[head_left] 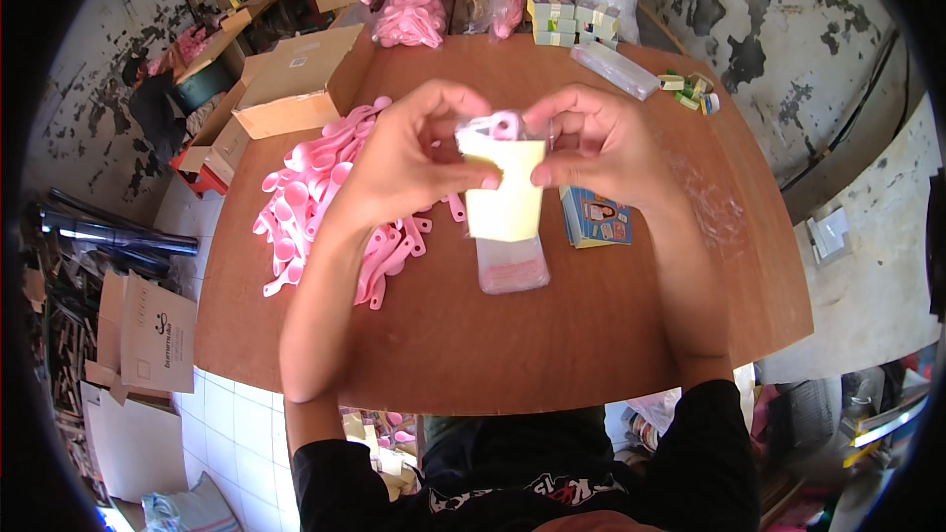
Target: The person repeatedly picks pink plastic spoons from a pile, places each spoon into a small clear plastic bag with a yellow card, and sets the filled bag aside. The process is repeated multiple times throughout the clip.
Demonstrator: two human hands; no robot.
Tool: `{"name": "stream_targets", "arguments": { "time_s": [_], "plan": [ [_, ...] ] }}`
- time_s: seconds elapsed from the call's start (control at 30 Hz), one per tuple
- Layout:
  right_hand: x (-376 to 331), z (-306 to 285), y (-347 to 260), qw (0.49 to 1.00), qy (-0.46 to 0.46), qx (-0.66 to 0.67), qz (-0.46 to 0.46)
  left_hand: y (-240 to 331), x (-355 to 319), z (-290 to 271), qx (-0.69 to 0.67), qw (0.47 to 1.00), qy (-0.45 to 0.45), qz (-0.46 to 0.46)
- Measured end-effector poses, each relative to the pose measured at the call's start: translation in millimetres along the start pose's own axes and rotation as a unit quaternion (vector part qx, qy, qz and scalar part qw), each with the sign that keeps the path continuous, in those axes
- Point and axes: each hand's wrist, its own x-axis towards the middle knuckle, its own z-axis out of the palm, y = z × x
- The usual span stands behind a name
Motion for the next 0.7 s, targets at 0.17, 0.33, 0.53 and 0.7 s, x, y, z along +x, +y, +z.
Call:
{"name": "stream_targets", "arguments": {
  "time_s": [0.17,0.33,0.53,0.7],
  "plan": [
    [-9.5,-7.5,-11.8,1.0,0.024,-0.011,0.01,60.2,-87.7,-14.8,0.247,0.961,-0.119,-0.044],
    [4.1,-12.3,-2.2,0.999,0.006,-0.042,0.012,60.4,-229.0,-9.1,0.099,0.84,-0.465,-0.262],
    [-0.3,-8.2,16.2,0.963,-0.146,-0.224,0.017,-116.0,-456.7,-13.7,0.391,0.74,-0.313,-0.45],
    [-9.6,32.0,42.9,0.855,-0.307,-0.383,0.166,-39.0,-318.7,48.3,0.123,0.821,-0.395,-0.394]
  ]
}}
